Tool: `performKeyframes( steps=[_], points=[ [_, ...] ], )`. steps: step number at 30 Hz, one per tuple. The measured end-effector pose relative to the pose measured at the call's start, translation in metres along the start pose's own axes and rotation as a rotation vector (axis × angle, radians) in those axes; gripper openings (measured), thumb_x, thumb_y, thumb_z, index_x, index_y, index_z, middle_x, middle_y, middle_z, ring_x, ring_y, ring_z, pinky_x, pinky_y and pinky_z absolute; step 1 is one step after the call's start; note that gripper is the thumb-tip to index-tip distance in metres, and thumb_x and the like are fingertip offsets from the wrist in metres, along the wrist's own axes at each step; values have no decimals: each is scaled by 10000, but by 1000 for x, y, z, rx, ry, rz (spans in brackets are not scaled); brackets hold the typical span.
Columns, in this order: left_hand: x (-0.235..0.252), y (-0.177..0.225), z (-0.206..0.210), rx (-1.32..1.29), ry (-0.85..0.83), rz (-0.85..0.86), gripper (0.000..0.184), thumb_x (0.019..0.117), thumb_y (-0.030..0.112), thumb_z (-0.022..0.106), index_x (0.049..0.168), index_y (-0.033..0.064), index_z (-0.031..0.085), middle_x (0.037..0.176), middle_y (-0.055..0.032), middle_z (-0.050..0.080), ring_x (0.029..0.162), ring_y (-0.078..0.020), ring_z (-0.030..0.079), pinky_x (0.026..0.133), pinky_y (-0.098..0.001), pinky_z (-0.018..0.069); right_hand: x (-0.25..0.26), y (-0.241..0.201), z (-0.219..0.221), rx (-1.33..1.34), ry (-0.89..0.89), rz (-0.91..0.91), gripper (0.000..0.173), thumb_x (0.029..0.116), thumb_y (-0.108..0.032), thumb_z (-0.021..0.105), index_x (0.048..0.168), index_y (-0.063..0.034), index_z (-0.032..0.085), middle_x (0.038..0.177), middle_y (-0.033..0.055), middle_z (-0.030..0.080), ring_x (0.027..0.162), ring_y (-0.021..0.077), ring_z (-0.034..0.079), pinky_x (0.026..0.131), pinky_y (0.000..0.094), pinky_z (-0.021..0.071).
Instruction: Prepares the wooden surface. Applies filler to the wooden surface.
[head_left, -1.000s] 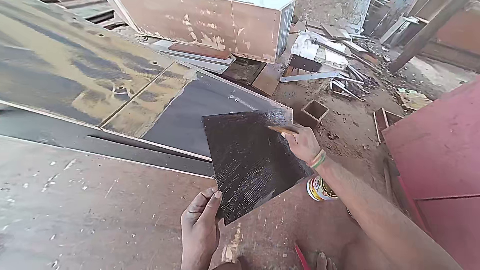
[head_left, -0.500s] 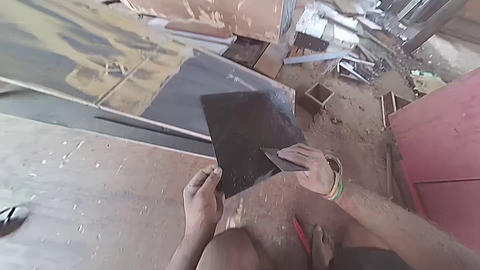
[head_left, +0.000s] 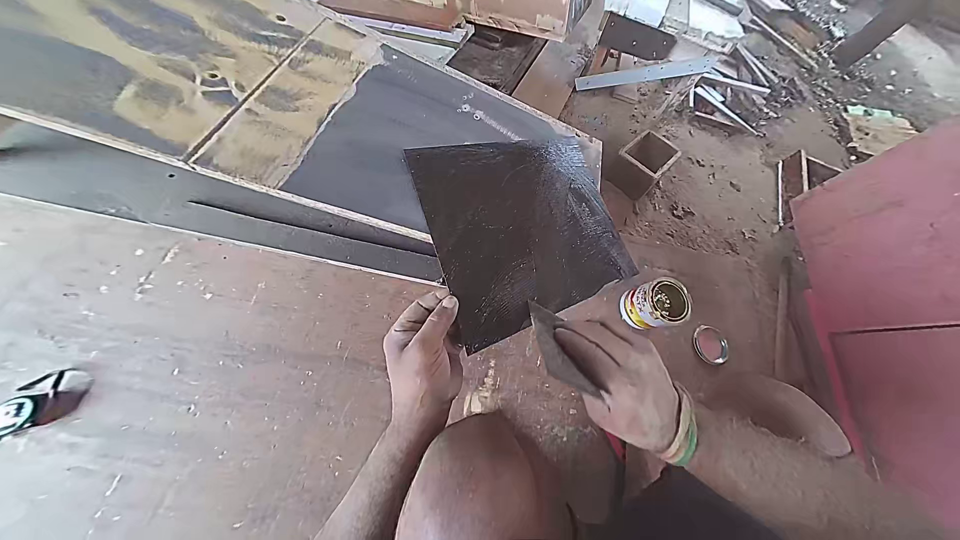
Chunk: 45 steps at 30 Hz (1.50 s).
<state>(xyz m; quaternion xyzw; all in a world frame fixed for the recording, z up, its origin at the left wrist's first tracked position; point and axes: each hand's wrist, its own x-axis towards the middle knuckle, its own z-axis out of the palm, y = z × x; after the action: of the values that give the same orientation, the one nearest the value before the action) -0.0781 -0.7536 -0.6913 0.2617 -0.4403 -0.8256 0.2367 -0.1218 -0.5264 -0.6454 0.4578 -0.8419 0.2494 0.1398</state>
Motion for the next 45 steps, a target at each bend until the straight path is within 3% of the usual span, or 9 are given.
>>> performKeyframes(
  steps=[9,14,19,24,26,29,34,40,45],
  points=[
    [1,1,-1,50,8,16,121,972,-23,557,991,-35,677,824,-93,721,696,-154,710,650,-323,630,-7,-39,-6,163,-72,-90,252,934,-133,565,1111,-31,713,1086,110,751,961,207,728,829,312,604],
    [3,1,-3,46,-34,28,138,985,-10,548,1013,-32,681,839,-83,727,695,-147,715,634,-316,633,9,-12,-45,120,104,130,290,1049,-247,502,1105,-61,718,1030,68,753,958,110,708,824,253,591],
    [5,-3,0,61,-38,45,129,970,-11,556,994,-16,682,826,-70,720,694,-142,706,634,-307,626,22,15,-11,-143,8,364,304,964,-195,511,1024,-40,766,966,128,763,876,264,743,741,422,601],
    [3,-5,-2,122,-50,84,140,955,16,569,976,52,703,816,-6,730,681,-102,700,615,-282,617,12,-27,-3,37,-69,89,277,887,-184,640,1106,-51,742,1019,90,758,902,228,737,762,373,620],
    [5,-8,-3,168,-46,127,144,945,15,569,939,71,701,770,28,715,637,-68,673,581,-238,592,9,-26,-17,194,-132,-23,227,920,-160,653,1101,-50,736,1045,102,754,942,243,730,823,377,615],
    [4,-6,-7,204,-24,159,145,954,-3,556,935,72,679,754,47,704,632,-49,668,588,-211,587,5,-1,-41,284,19,138,244,962,-188,592,1077,-38,747,1021,88,764,958,174,726,850,346,604],
    [3,-7,-4,194,-33,169,160,958,-14,543,949,77,675,762,50,709,634,-45,671,587,-208,589,-17,73,-48,-138,157,480,304,989,-203,514,1005,-39,770,946,103,771,862,177,739,759,341,595],
    [1,-8,-2,187,-30,161,182,957,-21,529,924,94,667,751,58,702,631,-38,666,593,-206,586,-15,85,-30,-211,9,476,326,980,-200,502,1054,-30,769,984,141,766,917,290,743,795,422,596],
    [1,-9,-4,183,-19,145,188,952,-16,533,922,97,680,746,63,704,615,-24,654,568,-187,570,-14,92,-25,-132,-4,417,323,972,-197,516,1101,-39,766,1045,136,765,966,285,737,840,414,592]
  ],
)
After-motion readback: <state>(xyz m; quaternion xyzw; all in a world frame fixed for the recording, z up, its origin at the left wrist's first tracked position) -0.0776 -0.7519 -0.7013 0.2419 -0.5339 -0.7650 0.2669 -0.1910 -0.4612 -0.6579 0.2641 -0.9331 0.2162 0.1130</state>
